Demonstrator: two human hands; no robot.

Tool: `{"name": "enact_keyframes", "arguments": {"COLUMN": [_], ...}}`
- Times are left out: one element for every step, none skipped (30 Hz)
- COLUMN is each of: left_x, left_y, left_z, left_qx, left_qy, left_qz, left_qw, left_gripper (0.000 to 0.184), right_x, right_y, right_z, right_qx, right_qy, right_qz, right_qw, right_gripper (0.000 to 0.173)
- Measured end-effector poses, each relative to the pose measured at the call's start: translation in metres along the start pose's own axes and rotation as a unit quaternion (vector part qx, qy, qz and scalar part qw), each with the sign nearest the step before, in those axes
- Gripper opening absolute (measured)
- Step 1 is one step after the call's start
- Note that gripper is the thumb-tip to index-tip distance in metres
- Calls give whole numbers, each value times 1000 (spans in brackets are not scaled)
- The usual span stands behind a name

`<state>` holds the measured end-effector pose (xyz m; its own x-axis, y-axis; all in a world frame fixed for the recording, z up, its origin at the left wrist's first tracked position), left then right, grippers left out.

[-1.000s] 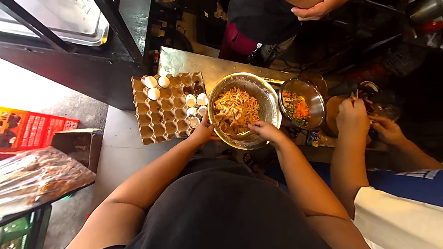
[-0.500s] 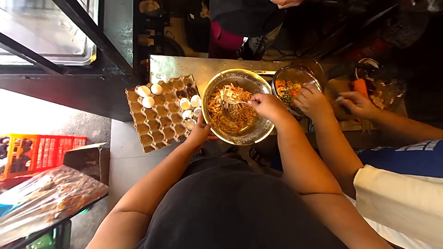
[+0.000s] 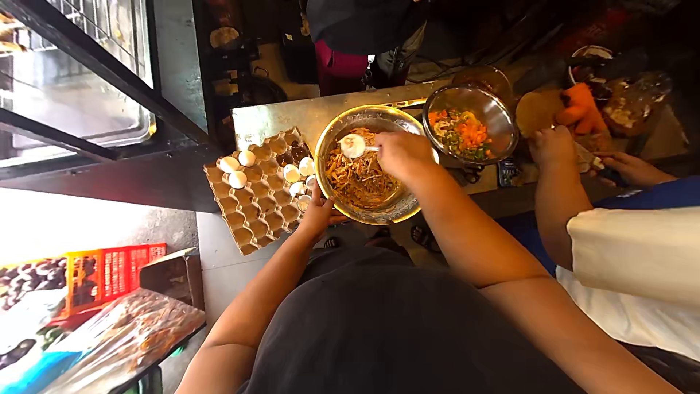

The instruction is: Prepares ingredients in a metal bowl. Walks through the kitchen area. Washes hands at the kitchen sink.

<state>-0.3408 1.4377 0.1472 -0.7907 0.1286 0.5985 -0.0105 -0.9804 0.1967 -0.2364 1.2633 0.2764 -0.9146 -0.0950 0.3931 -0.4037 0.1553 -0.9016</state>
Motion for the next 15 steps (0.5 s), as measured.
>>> {"name": "enact_keyframes", "arguments": {"left_x": [-1,-2,-2,-2,-2,-1,-1,-2,-1,-2,-2,-2,-2,-1,0], "left_y": [0,0,0,0,0,0,1,1,1,1,1,1,1,2,3], "left_z": [1,2,1,0,-2,-3,-4,-4,-3,-1,0,-1,-2,-2,-2], "left_qx": [0,1,2,1,1,3,7,11,10,9,7,7,6,4,3], "left_qy": [2,2,3,3,5,7,10,13,13,13,13,12,9,6,5], "left_qz": [3,5,6,10,14,15,14,13,12,12,13,13,12,14,16], "left_qw": [1000,1000,1000,1000,1000,1000,1000,1000,1000,1000,1000,1000,1000,1000,1000], "left_gripper": [69,70,70,71,71,70,70,70,70,71,70,70,70,70,69], "right_x": [-11,-22,-30,-38,-44,-48,-49,-48,-42,-32,-20,-5,11,24,33], "right_y": [13,23,30,34,36,35,31,25,15,3,-9,-18,-22,-21,-15], "right_z": [-2,0,7,17,30,42,52,58,60,56,48,37,25,13,0], "right_qx": [-12,-25,-41,-51,-57,-58,-51,-36,-13,11,29,38,38,31,18], "right_qy": [-3,3,14,27,41,57,72,84,93,96,92,77,50,17,-12], "right_qz": [-10,-21,-29,-31,-31,-35,-43,-49,-55,-57,-51,-43,-33,-24,-22], "right_qw": [1000,999,999,998,997,996,995,995,994,994,994,995,997,999,1000], "right_gripper": [29,31,32,33,33,34,34,31,29,25,23,23,24,24,23]}}
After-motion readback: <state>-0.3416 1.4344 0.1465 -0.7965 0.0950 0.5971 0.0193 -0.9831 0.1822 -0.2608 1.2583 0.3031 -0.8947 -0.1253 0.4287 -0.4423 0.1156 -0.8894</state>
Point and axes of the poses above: each hand's wrist, its own x-axis away from the middle knuckle, its own y-axis out of the palm, z = x × y, the point moved 4 cm from there along -x, towards the middle knuckle, and after that the axes turned 6 degrees about -x, right-handed, at the moved point
